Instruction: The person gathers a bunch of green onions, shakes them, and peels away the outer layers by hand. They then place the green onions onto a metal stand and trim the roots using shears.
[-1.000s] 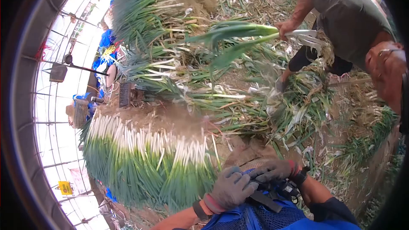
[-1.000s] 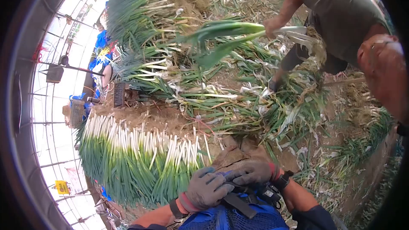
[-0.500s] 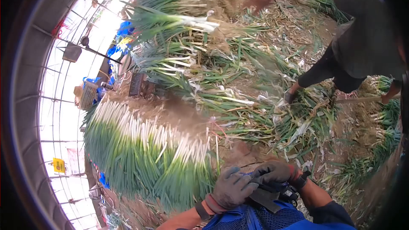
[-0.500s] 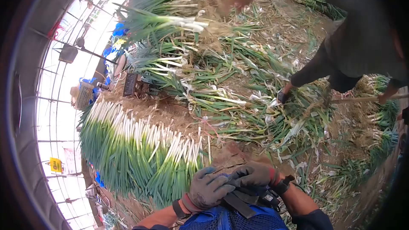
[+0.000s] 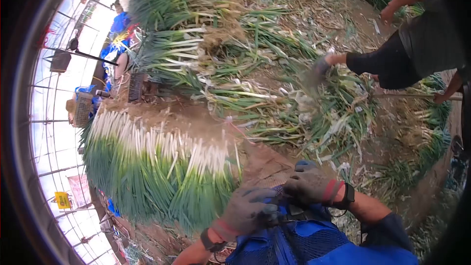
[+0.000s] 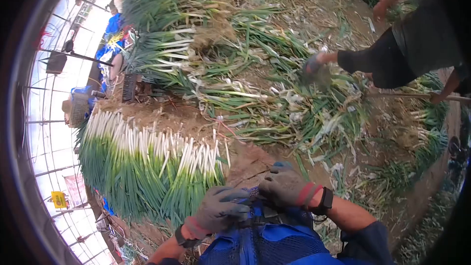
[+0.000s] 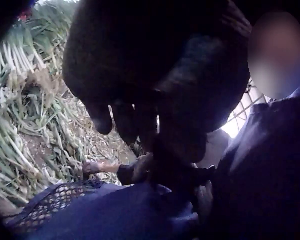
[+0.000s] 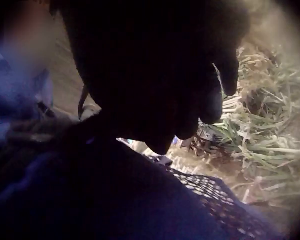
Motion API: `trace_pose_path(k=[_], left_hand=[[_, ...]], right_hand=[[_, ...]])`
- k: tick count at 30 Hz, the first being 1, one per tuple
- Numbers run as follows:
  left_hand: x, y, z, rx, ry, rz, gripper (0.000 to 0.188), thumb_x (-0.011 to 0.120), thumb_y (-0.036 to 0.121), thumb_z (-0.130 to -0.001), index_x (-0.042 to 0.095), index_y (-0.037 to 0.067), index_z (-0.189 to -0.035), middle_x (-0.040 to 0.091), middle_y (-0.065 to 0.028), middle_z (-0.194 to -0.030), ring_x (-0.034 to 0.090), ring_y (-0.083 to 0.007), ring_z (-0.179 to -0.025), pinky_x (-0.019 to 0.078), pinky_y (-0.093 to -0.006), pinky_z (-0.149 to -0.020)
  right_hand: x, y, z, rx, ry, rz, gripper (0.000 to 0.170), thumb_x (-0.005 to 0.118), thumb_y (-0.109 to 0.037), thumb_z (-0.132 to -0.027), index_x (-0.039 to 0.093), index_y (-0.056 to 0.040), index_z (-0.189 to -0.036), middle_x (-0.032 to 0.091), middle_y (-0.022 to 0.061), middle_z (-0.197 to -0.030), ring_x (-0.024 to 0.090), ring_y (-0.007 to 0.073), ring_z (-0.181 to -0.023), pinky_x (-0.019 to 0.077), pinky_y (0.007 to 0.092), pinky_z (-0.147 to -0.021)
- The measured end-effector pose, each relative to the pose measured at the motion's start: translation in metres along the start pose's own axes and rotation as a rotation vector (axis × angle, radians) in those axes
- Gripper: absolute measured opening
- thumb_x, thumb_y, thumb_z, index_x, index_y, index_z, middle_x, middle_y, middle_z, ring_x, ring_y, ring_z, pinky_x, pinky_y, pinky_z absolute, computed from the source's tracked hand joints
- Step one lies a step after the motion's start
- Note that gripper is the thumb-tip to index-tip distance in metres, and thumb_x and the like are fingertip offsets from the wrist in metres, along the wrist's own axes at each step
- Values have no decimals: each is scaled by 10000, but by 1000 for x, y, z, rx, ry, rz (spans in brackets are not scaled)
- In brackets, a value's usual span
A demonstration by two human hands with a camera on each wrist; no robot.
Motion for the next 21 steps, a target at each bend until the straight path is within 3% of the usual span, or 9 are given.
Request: trace_pose_path(k=[1,5,8,9,14,15,18,19,21], left_hand=[[2,-10,9,-142,-92,-33,276,859,257,-778,804,173,-1035,742,1,-1195,666,-240,-1124,482,-425,-991],[-12,-20,49,-197,-277,212,189,847,190,-791,821,131,-968,779,-11,-1119,683,-216,-1126,439,-413,-1081],[-21,-58,98,-869,-210,909,204,867,168,-786,812,84,-964,782,-44,-1113,691,-209,-1132,429,-415,-1106],[-37,-60,94,-660,-255,773,251,884,124,-775,795,52,-999,783,-69,-1104,697,-190,-1131,465,-397,-1076],[-70,-106,109,-727,-257,907,226,833,86,-837,787,21,-1048,772,-103,-1132,709,-182,-1070,532,-332,-971],[-82,-123,107,-741,-229,906,211,809,83,-869,786,1,-1061,771,-115,-1133,715,-173,-1040,551,-315,-939],[-110,-185,140,-900,-21,1128,244,808,126,-875,786,2,-1083,783,-86,-1068,697,-133,-960,541,-290,-880],[-114,-215,165,-895,25,1070,240,777,111,-897,761,-32,-1089,764,-121,-1100,695,-179,-988,542,-320,-882],[-143,-246,186,-869,191,1087,240,733,86,-924,730,-72,-1104,745,-160,-1128,694,-225,-999,544,-354,-874]], right_hand=[[3,3,2,-10,6,55,186,714,-303,-830,657,-127,-837,662,90,-827,648,307,-863,493,430,-822],[19,10,16,-27,-127,237,231,735,-309,-785,694,-157,-954,700,39,-958,660,282,-921,500,438,-865],[30,9,16,-12,-192,189,259,738,-278,-752,691,-171,-983,702,24,-988,663,276,-953,494,439,-875],[31,10,12,10,-189,154,272,741,-278,-749,698,-177,-998,705,23,-985,665,277,-954,496,437,-869],[24,20,-36,114,-199,53,272,724,-264,-757,732,-203,-1023,721,26,-857,688,282,-885,519,425,-817],[30,28,-51,205,-305,53,282,736,-250,-770,754,-210,-1049,745,50,-919,704,316,-910,541,436,-819],[25,38,-111,387,-465,-252,235,735,-245,-802,767,-178,-1025,749,76,-930,711,342,-908,559,438,-805],[20,39,-133,471,-513,-303,228,728,-253,-827,777,-161,-1030,756,96,-944,721,339,-905,569,439,-806],[19,31,-175,383,-500,-242,255,733,-261,-821,776,-158,-1049,759,104,-940,724,333,-902,568,437,-811]])
Point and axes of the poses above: each hand's wrist, its own z-axis away from the middle knuckle, its own x-axis out of the palm, y = z × x, the point moved 10 cm from there along -z, towards the middle knuckle
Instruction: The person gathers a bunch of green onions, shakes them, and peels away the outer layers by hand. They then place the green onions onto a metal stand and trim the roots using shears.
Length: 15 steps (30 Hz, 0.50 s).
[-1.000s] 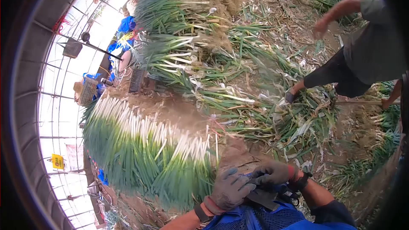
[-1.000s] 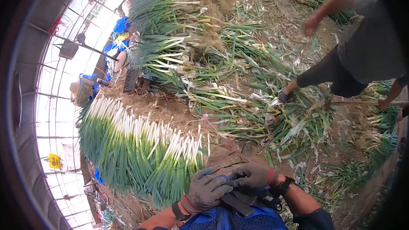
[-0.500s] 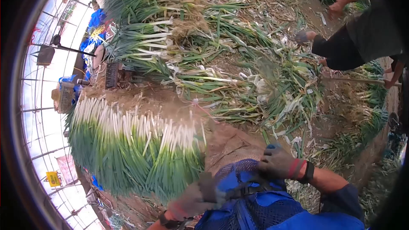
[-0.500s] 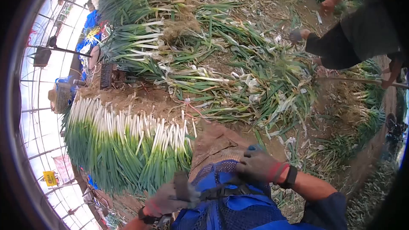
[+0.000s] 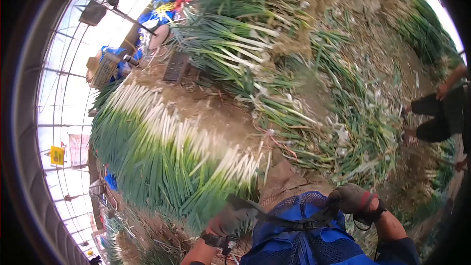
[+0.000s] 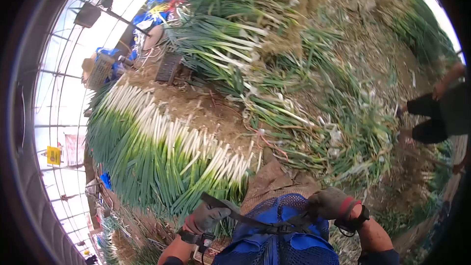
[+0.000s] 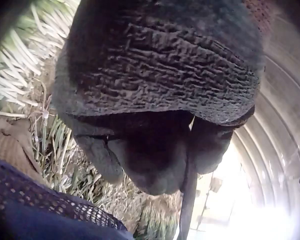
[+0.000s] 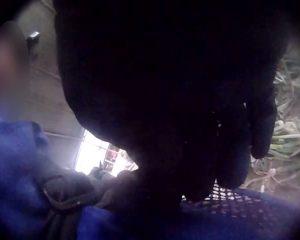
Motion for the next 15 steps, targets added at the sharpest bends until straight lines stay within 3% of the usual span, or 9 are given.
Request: trace_pose_path(k=[5,6,9,13,15], left_hand=[[-82,17,35,125,433,393,187,662,42,-941,734,-74,-1069,743,-151,-1051,711,-267,-940,554,-384,-850],[-103,10,45,119,514,309,190,661,42,-942,735,-73,-1074,744,-150,-1033,715,-263,-956,562,-374,-869],[-128,7,60,10,572,469,220,691,78,-934,733,-75,-1085,746,-161,-1044,714,-254,-968,564,-361,-898],[-202,-33,63,-83,715,70,257,675,147,-952,751,-52,-1096,763,-137,-1054,722,-228,-920,567,-335,-894],[-231,-44,57,-83,760,203,263,660,154,-960,754,-48,-1100,765,-130,-1066,725,-225,-915,572,-339,-888]], right_hand=[[-38,-67,-68,-14,-130,61,267,730,-240,-837,772,-135,-1079,763,119,-972,731,322,-931,564,421,-838],[-51,-87,-80,1,-157,51,271,723,-206,-841,767,-113,-1091,762,126,-984,733,313,-940,565,412,-847],[-75,-110,-116,55,-215,-39,309,740,-235,-869,757,-86,-1140,767,124,-1024,738,283,-962,566,391,-873],[-113,-123,-172,95,-162,-55,349,750,-313,-915,757,-79,-1173,777,101,-1069,741,244,-987,566,373,-902],[-129,-99,-213,131,-98,-49,348,731,-332,-930,759,-72,-1160,779,111,-1064,740,235,-989,563,374,-906]])
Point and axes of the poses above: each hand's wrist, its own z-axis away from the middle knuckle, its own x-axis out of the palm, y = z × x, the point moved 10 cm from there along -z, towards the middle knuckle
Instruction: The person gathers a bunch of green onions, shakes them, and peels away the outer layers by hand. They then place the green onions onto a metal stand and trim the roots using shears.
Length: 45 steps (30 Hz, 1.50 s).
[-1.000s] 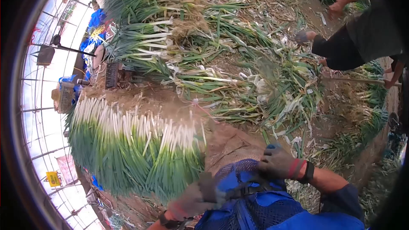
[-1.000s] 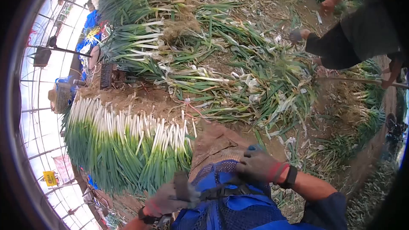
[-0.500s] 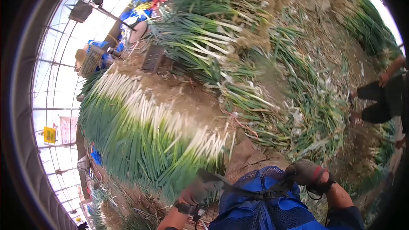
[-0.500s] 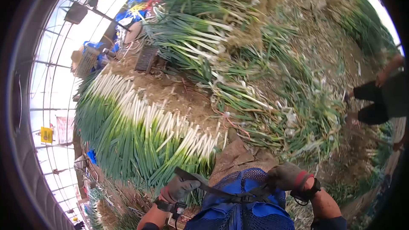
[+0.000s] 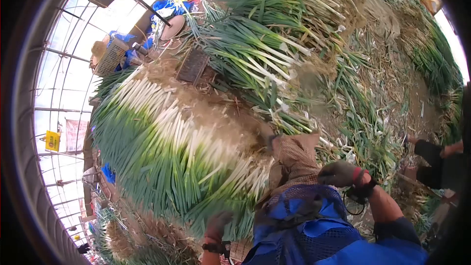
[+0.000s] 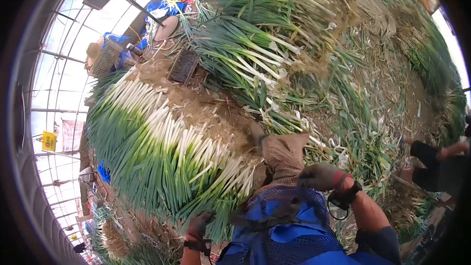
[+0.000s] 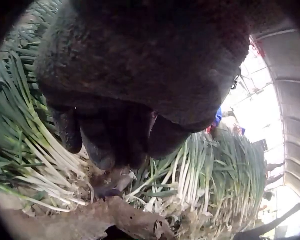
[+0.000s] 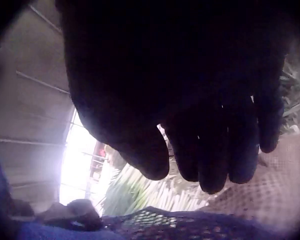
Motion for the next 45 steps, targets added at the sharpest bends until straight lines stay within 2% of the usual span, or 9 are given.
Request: trace_pose_path(k=[12,14,15,24,34,37,42,44,45], left_hand=[[-38,235,-202,76,56,-151,286,690,191,-939,750,-17,-1126,760,-85,-1039,702,-171,-935,548,-300,-770],[-45,290,-198,197,26,-204,284,699,181,-935,748,-18,-1132,758,-76,-1024,695,-159,-917,541,-298,-767],[-57,291,-204,-112,119,39,299,728,190,-957,733,-49,-1138,759,-111,-1050,720,-183,-900,572,-318,-834],[-130,373,-287,-43,97,-262,260,709,193,-951,759,-1,-1116,765,-63,-1030,711,-173,-829,570,-306,-774],[-89,560,-375,153,-153,-509,278,698,163,-937,738,-38,-1125,759,-116,-1079,727,-228,-899,573,-332,-818],[-96,606,-455,513,-385,-890,256,703,148,-929,744,-13,-1125,762,-121,-1091,731,-237,-910,587,-353,-849],[17,720,-526,1138,-623,-2049,247,713,105,-863,775,141,-1099,755,-99,-1071,724,-270,-960,582,-382,-898],[48,776,-589,678,-573,-1502,193,708,105,-884,778,94,-1063,751,-109,-1007,720,-257,-902,576,-368,-829],[70,797,-611,713,-564,-1547,187,710,113,-894,777,67,-1062,755,-104,-977,719,-241,-859,574,-359,-788]], right_hand=[[-151,140,-223,350,421,-105,276,675,-295,-912,760,-33,-913,698,89,-734,637,152,-687,517,383,-671],[-166,135,-260,290,374,-244,260,668,-251,-932,753,-6,-931,706,59,-774,630,139,-714,507,351,-673],[-173,127,-266,360,380,-455,254,667,-229,-947,753,10,-960,715,44,-808,632,132,-740,507,328,-686],[-261,-3,-321,221,544,-841,310,658,-187,-1000,704,59,-1183,728,68,-988,663,139,-802,547,295,-746],[-159,101,-325,491,802,-1166,261,669,-219,-970,734,25,-1036,732,82,-850,671,168,-709,543,330,-659],[-113,103,-326,606,876,-1352,223,667,-177,-978,704,13,-1088,739,118,-911,697,218,-726,571,356,-674],[-65,27,-344,640,1008,-1441,259,659,-156,-966,696,45,-1125,740,123,-931,706,207,-748,577,341,-691],[-39,-8,-379,551,976,-1506,284,662,-168,-969,697,50,-1147,741,121,-935,708,198,-760,577,333,-700],[-50,-37,-382,577,1001,-1618,306,663,-179,-972,695,54,-1167,743,123,-942,710,193,-775,578,332,-711]])
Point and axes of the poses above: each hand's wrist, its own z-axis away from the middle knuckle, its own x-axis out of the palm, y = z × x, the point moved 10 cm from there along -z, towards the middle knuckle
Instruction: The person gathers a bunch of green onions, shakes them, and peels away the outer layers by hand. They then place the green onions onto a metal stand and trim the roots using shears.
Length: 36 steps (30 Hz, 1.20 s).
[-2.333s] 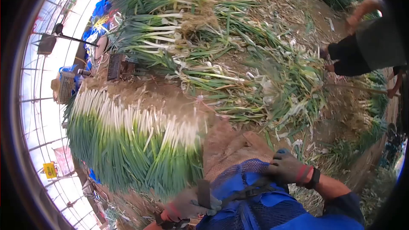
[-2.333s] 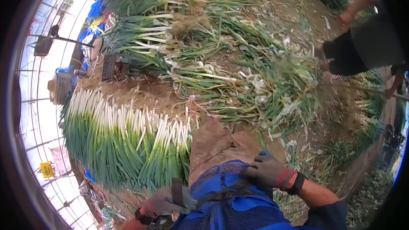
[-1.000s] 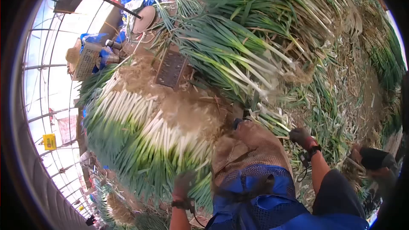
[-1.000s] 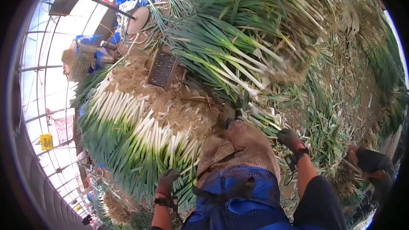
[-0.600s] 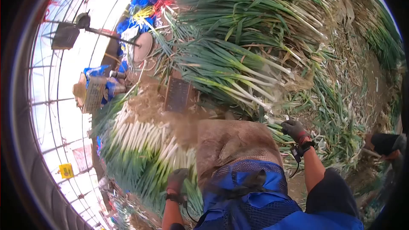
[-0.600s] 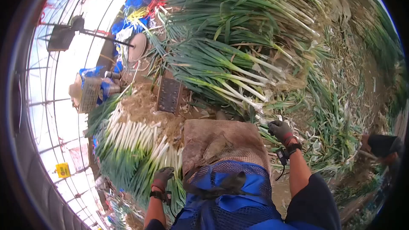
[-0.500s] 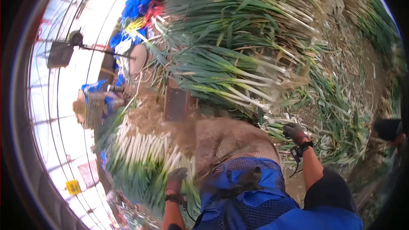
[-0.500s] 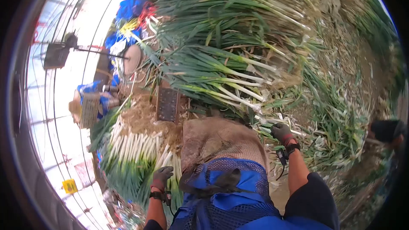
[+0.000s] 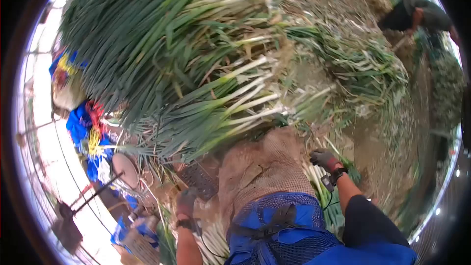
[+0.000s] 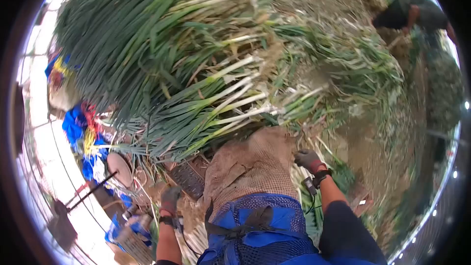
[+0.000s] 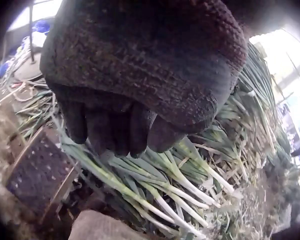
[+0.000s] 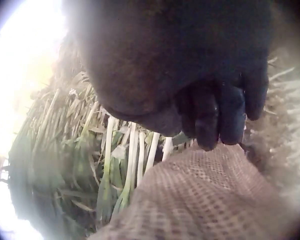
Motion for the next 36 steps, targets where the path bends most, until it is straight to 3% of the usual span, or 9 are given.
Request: trace_pose_path(k=[9,10,12,13,18,21,22,29,36], left_hand=[[-43,100,-179,-64,-165,82,257,706,176,-933,767,-29,-1074,753,-61,-917,663,-145,-738,533,-298,-694],[-36,118,-185,-76,-150,173,255,698,207,-872,779,2,-1001,674,-20,-757,590,-130,-699,483,-303,-678],[-16,130,-203,-46,-223,38,283,708,228,-865,778,7,-1027,709,-45,-800,623,-143,-732,499,-317,-703],[-7,129,-214,-31,-249,-30,298,713,239,-861,777,9,-1040,726,-57,-822,640,-150,-748,506,-325,-715],[39,169,-240,104,-313,-322,403,717,315,-879,753,52,-1182,747,-187,-1181,701,-336,-1136,527,-417,-978],[74,197,-266,243,-354,-325,422,711,359,-897,752,58,-1189,737,-198,-1194,689,-347,-1149,511,-416,-1009],[80,222,-267,249,-286,-343,369,716,222,-900,728,-16,-1182,773,-162,-1060,723,-214,-973,542,-345,-894],[199,284,-358,675,-173,-650,593,789,334,-830,651,39,-1326,710,-200,-1209,683,-365,-1103,525,-445,-974],[251,298,-405,733,-27,-746,863,932,402,-672,579,34,-1368,614,-214,-1340,594,-411,-1222,461,-477,-1064]], right_hand=[[108,21,42,76,83,151,328,709,-324,-946,757,-14,-1040,755,54,-860,699,138,-789,555,320,-765],[109,21,34,66,85,160,332,702,-336,-943,758,-21,-1030,751,52,-848,695,137,-782,550,322,-755],[117,25,16,51,71,169,341,687,-360,-938,761,-35,-1010,744,47,-825,685,135,-767,539,326,-736],[120,32,3,64,66,165,376,635,-396,-906,763,-61,-1020,767,134,-927,718,289,-857,539,406,-829],[113,-3,-56,10,143,188,344,599,-359,-928,770,-68,-994,764,138,-931,719,294,-893,538,413,-837],[125,-10,-98,-37,172,118,348,580,-343,-941,765,-56,-1011,753,163,-932,712,317,-899,539,403,-832],[130,-16,-109,-84,206,100,354,585,-350,-942,765,-55,-1016,750,172,-932,711,322,-896,539,401,-831],[197,-5,-231,-124,337,-462,455,663,-455,-930,758,-40,-1091,748,192,-941,714,341,-922,538,425,-848],[201,-35,-284,89,528,-140,570,710,-615,-872,717,-47,-919,751,182,-961,723,393,-917,549,483,-828]])
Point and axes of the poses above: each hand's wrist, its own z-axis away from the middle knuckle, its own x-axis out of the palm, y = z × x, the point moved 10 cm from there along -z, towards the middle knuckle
